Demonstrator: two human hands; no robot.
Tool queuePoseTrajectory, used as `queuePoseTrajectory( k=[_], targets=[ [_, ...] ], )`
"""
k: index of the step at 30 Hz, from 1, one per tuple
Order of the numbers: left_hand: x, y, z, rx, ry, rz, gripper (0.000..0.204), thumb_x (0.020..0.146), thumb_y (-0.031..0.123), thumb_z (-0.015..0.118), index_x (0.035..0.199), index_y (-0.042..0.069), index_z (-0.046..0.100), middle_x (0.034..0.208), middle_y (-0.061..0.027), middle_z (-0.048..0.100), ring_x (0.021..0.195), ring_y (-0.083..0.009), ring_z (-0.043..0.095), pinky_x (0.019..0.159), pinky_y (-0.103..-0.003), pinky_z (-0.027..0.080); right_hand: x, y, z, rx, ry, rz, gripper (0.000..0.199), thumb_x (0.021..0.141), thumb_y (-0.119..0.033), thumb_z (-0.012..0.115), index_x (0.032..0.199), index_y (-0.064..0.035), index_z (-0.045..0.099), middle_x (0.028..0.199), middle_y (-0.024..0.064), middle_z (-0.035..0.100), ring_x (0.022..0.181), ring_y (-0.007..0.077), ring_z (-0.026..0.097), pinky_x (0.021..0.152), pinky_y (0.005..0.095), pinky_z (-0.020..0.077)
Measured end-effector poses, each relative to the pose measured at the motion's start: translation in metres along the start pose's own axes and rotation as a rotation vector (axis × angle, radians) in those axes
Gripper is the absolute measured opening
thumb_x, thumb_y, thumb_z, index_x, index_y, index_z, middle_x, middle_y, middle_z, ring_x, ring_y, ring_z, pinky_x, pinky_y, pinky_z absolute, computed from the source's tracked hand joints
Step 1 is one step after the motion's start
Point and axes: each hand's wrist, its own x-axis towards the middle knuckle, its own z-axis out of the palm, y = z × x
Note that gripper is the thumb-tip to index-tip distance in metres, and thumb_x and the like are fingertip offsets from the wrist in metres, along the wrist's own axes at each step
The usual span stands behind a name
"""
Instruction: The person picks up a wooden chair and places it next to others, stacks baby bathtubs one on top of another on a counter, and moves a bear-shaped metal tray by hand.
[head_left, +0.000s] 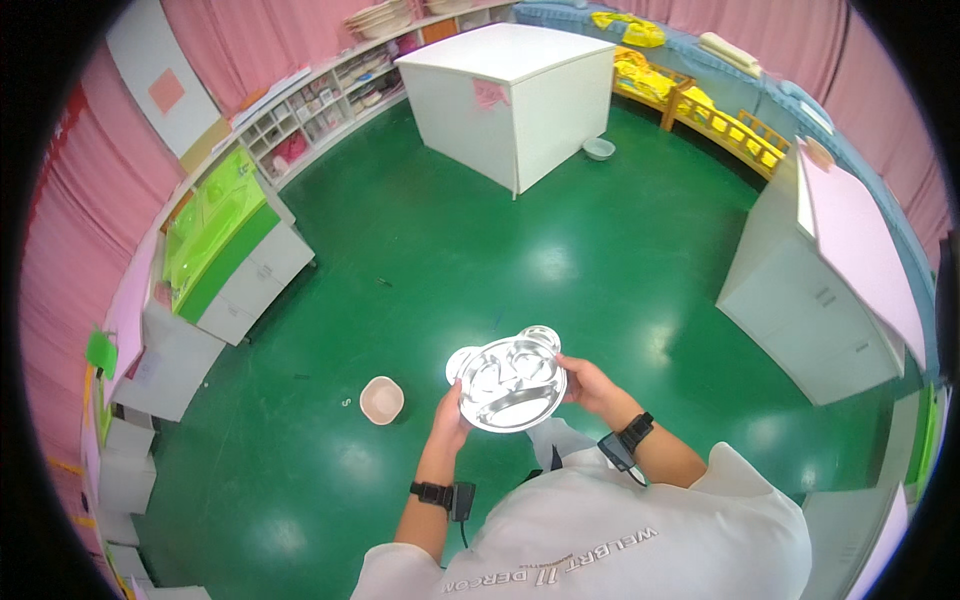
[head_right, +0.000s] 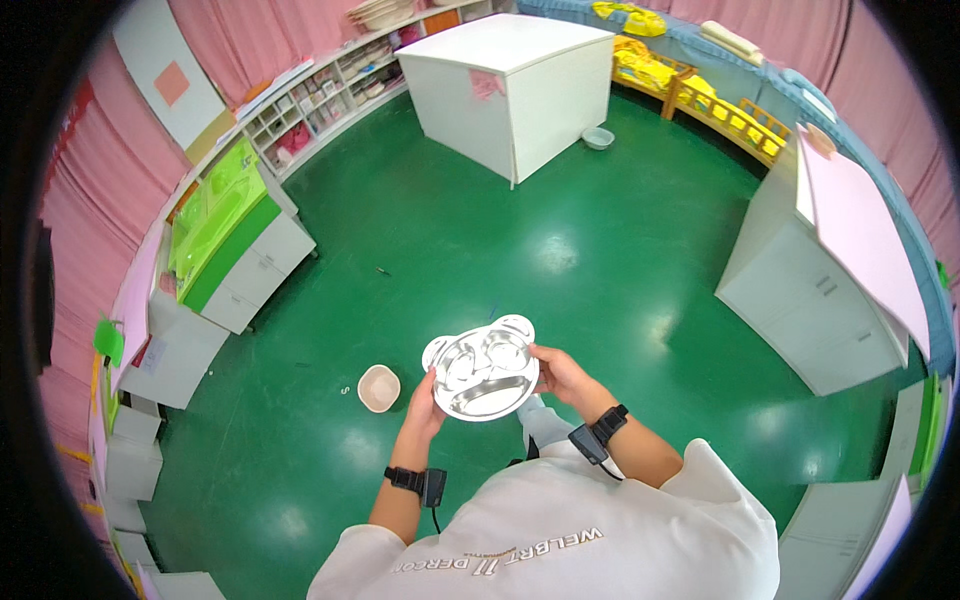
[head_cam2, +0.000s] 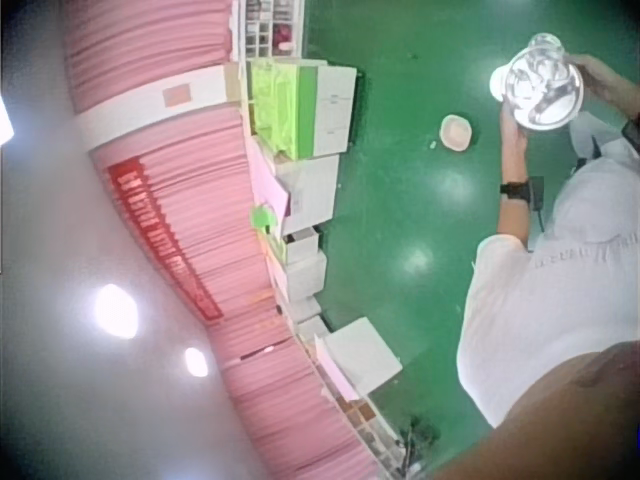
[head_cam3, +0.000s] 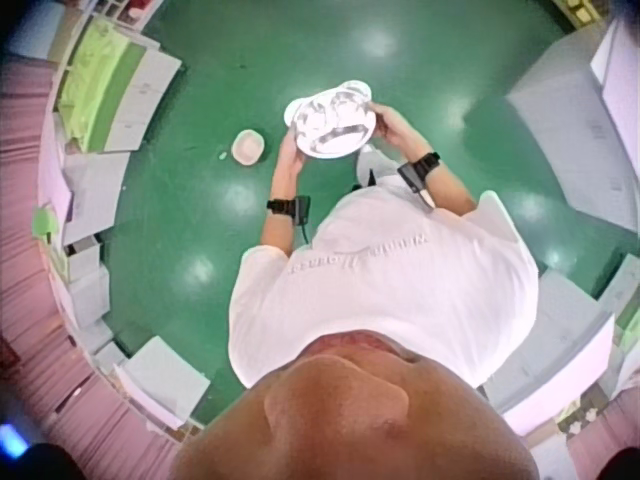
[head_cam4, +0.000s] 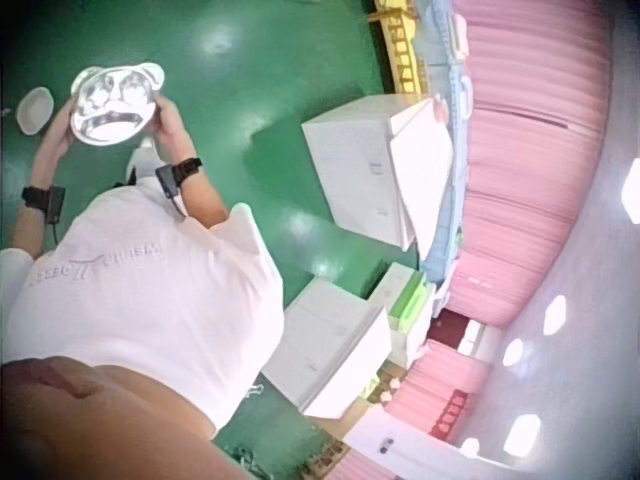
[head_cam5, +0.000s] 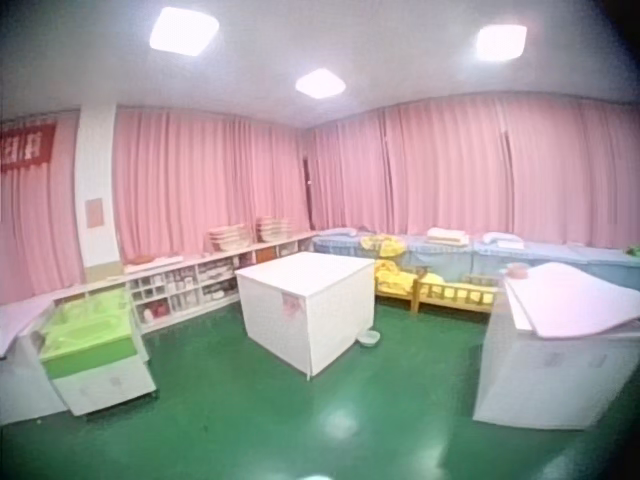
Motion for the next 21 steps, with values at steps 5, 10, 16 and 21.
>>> queuePoseTrajectory(
  k=[5,10,16,21],
  targets=[
    [0.119,0.071,-0.038,0.037,0.077,-0.108,0.045,0.098,0.035,0.032,0.127,0.003,0.044,0.118,-0.0088,0.058,0.106,-0.0206,0.057,0.089,-0.038,0.048,0.14,-0.057,0.014,0.004,-0.028,0.012,0.037,0.094,-0.035,0.043,0.11,-0.0044,0.056,0.097,0.0074,0.065,0.083,0.0193,0.064,0.079,0.0415,0.051],
    [0.218,0.185,-0.059,-0.024,0.122,-0.065,0.047,0.099,0.035,0.032,0.131,0.003,0.041,0.127,-0.0098,0.052,0.113,-0.0223,0.052,0.093,-0.039,0.044,0.305,-0.137,0.055,-0.076,-0.185,0.119,0.038,0.095,-0.033,0.043,0.115,-0.0034,0.054,0.104,0.0089,0.064,0.087,0.0185,0.064,0.077,0.0384,0.0531],
    [0.307,0.317,-0.109,-0.151,0.341,0.069,0.043,0.098,0.036,0.032,0.127,0.007,0.045,0.121,-0.0081,0.056,0.107,-0.0207,0.057,0.086,-0.036,0.05,0.474,-0.245,0.165,-0.156,-0.302,0.197,0.035,0.095,-0.033,0.043,0.111,-0.0033,0.055,0.097,0.0084,0.065,0.084,0.0183,0.065,0.076,0.0383,0.0536],
    [0.418,0.414,-0.161,-0.27,0.369,0.168,0.043,0.098,0.033,0.034,0.128,0.004,0.043,0.125,-0.0099,0.053,0.113,-0.0238,0.053,0.093,-0.038,0.047,0.628,-0.311,0.231,-0.296,-0.397,0.213,0.036,0.095,-0.032,0.044,0.113,-0.0021,0.054,0.093,0.0072,0.065,0.08,0.0171,0.065,0.071,0.0371,0.0559]
  ],
)
